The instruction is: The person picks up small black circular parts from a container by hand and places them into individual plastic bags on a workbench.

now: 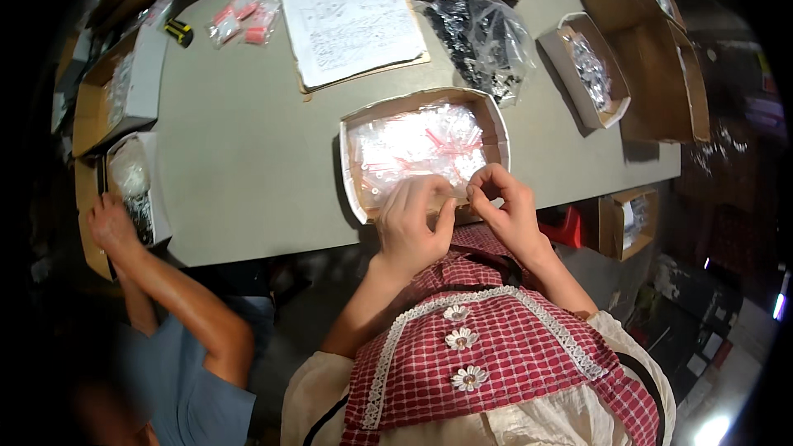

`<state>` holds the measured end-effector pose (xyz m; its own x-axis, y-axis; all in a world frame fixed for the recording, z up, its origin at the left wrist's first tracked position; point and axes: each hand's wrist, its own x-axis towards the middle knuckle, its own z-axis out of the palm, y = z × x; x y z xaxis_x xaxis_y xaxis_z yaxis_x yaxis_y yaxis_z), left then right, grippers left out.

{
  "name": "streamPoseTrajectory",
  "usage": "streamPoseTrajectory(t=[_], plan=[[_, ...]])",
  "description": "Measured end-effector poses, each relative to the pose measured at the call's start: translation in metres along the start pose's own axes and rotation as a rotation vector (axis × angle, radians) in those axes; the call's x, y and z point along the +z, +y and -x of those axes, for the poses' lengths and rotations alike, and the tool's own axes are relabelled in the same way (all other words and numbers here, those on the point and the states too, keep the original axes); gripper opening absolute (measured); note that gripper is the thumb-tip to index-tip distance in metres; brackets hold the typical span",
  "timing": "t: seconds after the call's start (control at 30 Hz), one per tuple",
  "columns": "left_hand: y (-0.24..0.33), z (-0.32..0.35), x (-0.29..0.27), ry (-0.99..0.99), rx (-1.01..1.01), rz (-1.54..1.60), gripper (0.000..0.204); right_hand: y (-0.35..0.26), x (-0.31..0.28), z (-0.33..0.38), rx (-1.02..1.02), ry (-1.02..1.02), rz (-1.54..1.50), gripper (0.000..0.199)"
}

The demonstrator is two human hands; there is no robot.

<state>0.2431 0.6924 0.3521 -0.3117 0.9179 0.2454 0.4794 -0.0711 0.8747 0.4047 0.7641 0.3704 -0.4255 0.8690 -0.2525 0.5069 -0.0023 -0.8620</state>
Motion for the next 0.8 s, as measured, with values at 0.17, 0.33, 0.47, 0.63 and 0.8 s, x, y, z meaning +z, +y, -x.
streamPoseTrajectory(t=[0.17, 0.33, 0.47, 0.63, 0.8], plan=[[0.001, -0.026, 0.005, -0.127, 0.308, -0.058, 0.053, -0.001, -0.006, -0.005, 0.056, 0.047, -0.268, 0.013], [-0.004, -0.028, 0.001, -0.177, 0.210, -0.094, 0.047, -0.004, -0.012, -0.020, 0.105, -0.098, -0.570, 0.015], [0.003, -0.034, 0.002, -0.139, 0.070, 0.004, 0.040, -0.009, -0.039, -0.036, -0.480, -0.104, -0.021, 0.013], [0.012, -0.040, 0.015, -0.213, -0.230, 0.323, 0.040, -0.021, -0.056, -0.042, -0.718, -0.023, 0.177, 0.014], [0.011, -0.042, 0.025, -0.290, -0.508, 0.890, 0.034, -0.010, -0.059, -0.043, -0.651, -0.017, 0.015, 0.013]])
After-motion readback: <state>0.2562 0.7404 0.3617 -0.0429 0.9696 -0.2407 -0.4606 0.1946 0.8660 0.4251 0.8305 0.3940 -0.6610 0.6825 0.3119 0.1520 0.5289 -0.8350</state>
